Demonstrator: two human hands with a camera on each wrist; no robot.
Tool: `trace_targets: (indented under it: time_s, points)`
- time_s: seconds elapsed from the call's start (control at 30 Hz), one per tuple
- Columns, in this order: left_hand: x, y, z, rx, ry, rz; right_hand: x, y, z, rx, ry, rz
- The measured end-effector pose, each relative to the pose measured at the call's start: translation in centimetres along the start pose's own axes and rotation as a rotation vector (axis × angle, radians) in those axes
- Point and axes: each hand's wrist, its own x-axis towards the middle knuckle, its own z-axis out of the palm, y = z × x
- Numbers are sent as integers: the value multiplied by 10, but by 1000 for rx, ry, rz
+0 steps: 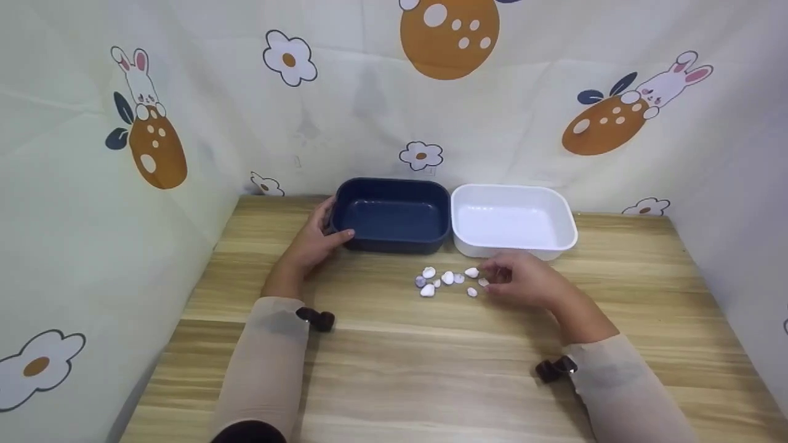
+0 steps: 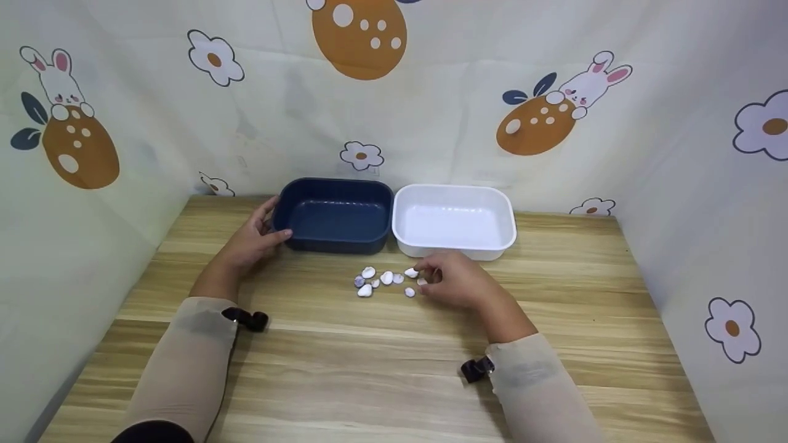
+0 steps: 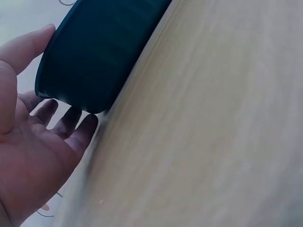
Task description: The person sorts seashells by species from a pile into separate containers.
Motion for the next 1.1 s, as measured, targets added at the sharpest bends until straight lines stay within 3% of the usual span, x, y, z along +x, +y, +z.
trace_targets:
  time_s: [0.17, 0.43, 1.1]
  points:
    - [1, -2, -2, -46, -16, -39, 3, 5, 5, -38, 0, 18]
    - [2, -1, 1, -102, -30, -28, 5, 8, 11, -69, -20, 33]
    - [4, -5, -1, -101, -29, -27, 6, 1, 11, -85, -43, 26]
